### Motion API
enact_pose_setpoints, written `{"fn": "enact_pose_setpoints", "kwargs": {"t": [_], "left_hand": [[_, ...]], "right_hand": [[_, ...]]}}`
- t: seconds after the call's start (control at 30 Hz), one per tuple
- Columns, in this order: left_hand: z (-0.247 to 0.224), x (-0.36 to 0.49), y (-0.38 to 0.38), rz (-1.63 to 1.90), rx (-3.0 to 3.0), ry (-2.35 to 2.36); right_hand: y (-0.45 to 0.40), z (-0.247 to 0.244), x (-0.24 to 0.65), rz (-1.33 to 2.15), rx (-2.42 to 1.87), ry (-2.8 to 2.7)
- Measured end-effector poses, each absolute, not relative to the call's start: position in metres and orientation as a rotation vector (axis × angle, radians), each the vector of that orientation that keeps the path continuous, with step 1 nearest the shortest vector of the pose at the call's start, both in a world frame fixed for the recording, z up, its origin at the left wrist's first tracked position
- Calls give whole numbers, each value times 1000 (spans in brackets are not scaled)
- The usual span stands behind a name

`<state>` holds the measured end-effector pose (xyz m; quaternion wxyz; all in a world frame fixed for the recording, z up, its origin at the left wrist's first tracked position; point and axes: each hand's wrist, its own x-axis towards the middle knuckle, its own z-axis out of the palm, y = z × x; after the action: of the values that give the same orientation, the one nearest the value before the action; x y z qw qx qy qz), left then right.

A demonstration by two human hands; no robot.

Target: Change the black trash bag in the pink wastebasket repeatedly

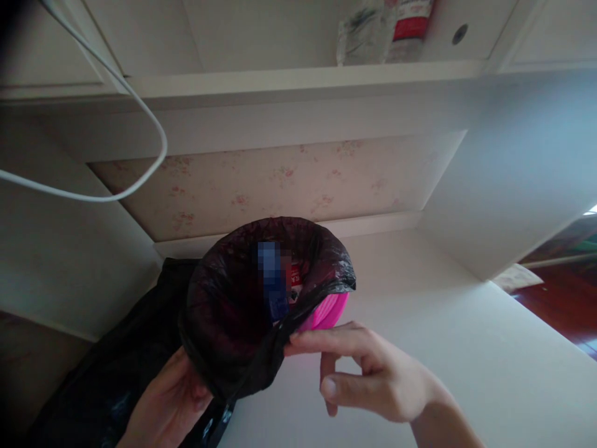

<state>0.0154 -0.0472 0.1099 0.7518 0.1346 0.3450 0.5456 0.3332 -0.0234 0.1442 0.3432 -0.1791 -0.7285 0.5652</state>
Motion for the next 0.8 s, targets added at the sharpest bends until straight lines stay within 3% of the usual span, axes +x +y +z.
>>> {"fn": "enact_pose_setpoints", "kwargs": {"t": [0.23,0.33,0.53,0.8], "left_hand": [[114,-6,-56,1248,331,320],[120,-15,-51,1420,266,254],[110,-4,-32,1482,170,780],[68,-3,-10,1478,579,1000]], "right_hand": [[-25,135,336,1640,-594,-1722],[-23,136,335,1585,-652,-1386],[11,119,353,1299,-837,-739],[57,86,356,1572,-1021,-740]]}}
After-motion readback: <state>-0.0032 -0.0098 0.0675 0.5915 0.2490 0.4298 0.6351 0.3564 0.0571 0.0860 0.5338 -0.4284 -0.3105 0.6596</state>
